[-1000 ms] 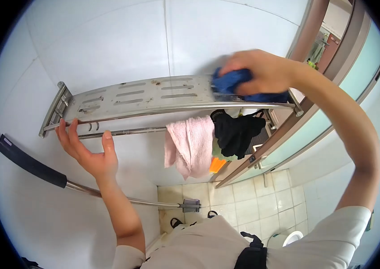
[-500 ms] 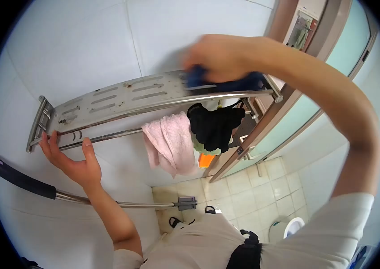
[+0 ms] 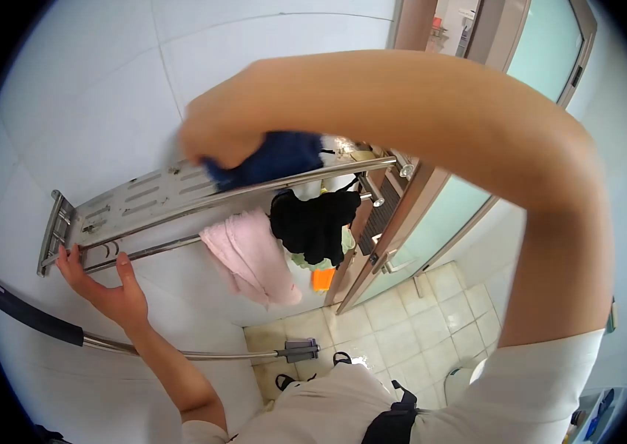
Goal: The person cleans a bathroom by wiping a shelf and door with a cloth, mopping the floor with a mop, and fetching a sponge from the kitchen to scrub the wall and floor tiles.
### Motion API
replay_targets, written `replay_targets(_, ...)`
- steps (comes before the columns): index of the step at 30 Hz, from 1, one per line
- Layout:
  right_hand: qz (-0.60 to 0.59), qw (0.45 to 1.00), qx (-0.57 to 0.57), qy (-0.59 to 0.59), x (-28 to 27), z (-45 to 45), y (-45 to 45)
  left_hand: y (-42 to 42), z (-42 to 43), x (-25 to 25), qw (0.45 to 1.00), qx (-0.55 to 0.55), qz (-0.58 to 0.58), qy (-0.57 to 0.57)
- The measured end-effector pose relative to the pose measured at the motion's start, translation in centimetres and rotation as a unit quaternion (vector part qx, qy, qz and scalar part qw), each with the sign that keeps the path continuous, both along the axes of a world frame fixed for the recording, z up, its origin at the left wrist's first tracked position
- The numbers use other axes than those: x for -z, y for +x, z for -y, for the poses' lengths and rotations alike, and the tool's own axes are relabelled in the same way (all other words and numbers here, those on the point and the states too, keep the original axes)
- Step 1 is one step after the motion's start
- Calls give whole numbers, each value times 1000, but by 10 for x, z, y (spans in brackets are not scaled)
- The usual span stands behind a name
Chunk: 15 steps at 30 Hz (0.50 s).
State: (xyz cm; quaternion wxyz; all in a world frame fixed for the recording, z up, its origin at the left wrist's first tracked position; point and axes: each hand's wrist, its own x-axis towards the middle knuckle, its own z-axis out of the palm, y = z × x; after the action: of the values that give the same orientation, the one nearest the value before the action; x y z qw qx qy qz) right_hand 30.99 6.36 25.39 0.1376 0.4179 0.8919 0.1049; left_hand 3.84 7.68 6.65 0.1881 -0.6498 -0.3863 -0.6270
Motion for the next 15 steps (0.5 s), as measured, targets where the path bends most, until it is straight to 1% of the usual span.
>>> replay_targets(1, 23, 1000, 19, 1, 0, 5, 21, 1, 0, -1, 1000, 2, 8, -3)
replay_targets(3, 105, 989, 84, 56, 6, 12, 66, 1, 0, -1, 1000, -4, 10, -5)
replay_targets(5, 195, 972, 132, 4, -9, 16, 86, -2, 0, -2, 1000, -18, -11, -7)
replay_targets(8, 148, 967, 199, 62, -5, 33, 72, 5, -2, -2, 1000, -1, 13, 7)
replay_targets(9, 173, 948, 264, 31, 0, 36, 65, 8, -1, 0, 1000, 7, 17, 3)
replay_targets(12, 241, 915, 311, -93, -44, 59, 32, 7, -6, -1, 999, 20, 28, 15)
replay_targets(15, 265, 910, 316, 53, -63, 69, 31, 7, -7, 2, 999, 30, 34, 27)
